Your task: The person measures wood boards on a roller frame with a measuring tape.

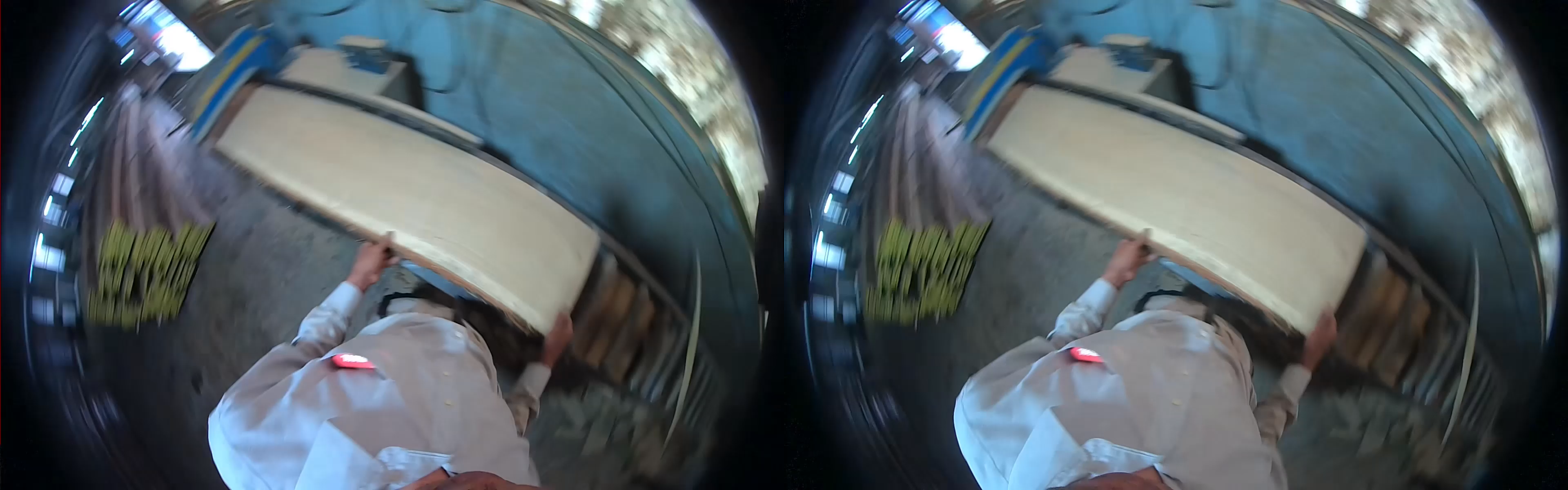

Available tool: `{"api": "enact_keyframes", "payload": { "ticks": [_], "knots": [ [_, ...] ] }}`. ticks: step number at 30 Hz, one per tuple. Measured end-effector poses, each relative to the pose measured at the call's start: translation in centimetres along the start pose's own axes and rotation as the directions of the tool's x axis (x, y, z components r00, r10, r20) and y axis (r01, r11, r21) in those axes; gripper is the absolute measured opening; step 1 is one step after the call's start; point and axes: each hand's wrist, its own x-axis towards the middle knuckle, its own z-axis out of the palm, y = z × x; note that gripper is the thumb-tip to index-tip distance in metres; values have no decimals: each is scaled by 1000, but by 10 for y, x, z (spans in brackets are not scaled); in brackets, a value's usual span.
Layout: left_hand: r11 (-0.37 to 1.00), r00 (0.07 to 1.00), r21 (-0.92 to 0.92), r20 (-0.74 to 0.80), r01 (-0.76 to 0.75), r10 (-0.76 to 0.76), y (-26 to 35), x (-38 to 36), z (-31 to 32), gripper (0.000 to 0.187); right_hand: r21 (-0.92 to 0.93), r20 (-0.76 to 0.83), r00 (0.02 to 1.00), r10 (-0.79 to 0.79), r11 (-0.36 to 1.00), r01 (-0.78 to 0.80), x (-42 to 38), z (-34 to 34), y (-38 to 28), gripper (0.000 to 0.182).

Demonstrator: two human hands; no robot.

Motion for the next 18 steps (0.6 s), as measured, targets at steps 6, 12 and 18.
{"api": "enact_keyframes", "payload": {
  "ticks": [6,12,18],
  "knots": [
    [976,1000,216,5,-10,9,8,-4,1,60,-128,-35,986,162,978,-166,-5,0,-60,49],
    [902,991,415,7,118,-133,33,-16,8,78,-78,-9,983,183,980,-183,-4,-3,-45,48],
    [905,992,404,-46,129,-121,28,-11,14,81,-147,67,990,124,983,-113,-3,-7,-44,44]
  ]
}}
